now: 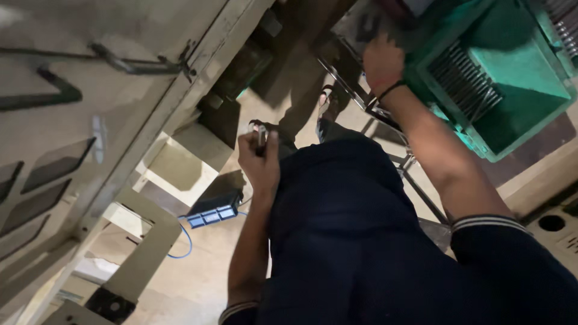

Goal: The person uses a wrench to loosen and remove bolts from a panel on a large industrial machine. After removing the bolts, the person opens the panel door and reaches inside to adjust or inspect internal components.

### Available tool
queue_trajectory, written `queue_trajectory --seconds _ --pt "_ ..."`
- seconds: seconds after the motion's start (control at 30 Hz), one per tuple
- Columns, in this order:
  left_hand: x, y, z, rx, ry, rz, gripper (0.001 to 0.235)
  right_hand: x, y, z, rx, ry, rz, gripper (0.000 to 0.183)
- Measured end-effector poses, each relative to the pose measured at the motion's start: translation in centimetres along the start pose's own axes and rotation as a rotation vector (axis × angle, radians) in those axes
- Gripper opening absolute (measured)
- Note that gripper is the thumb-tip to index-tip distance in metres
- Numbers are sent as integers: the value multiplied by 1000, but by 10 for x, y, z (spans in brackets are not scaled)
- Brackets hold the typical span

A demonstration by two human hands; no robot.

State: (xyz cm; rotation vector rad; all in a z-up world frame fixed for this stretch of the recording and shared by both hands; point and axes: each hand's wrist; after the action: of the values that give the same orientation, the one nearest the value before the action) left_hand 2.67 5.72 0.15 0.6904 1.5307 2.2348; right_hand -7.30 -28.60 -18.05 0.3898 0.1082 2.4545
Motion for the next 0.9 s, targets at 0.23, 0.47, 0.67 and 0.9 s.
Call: queue_trajectory --seconds 0.23,0.47,0.67,0.9 --pt "5 -5 -9 17 -22 90 34 6 -13 -41 -198 -468 81 23" --pt "-4 1 -11 83 -119 -5 28 7 -13 -51 -216 73 -36 42" --pt "-7 3 -24 66 -231 146 46 42 -16 15 -607 207 -3 43" --pt "-7 20 -54 -207 -492 -163 46 128 -55 101 -2024 -331 350 51"
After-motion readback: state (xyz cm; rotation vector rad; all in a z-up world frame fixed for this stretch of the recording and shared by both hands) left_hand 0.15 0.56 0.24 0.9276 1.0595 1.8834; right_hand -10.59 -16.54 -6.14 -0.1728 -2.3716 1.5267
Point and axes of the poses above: each hand's wrist, its own x-axis away from the middle knuckle, its own z-axis out of the back of the hand, y = z × x, and after that the axes turned 13 degrees about -y, right-handed
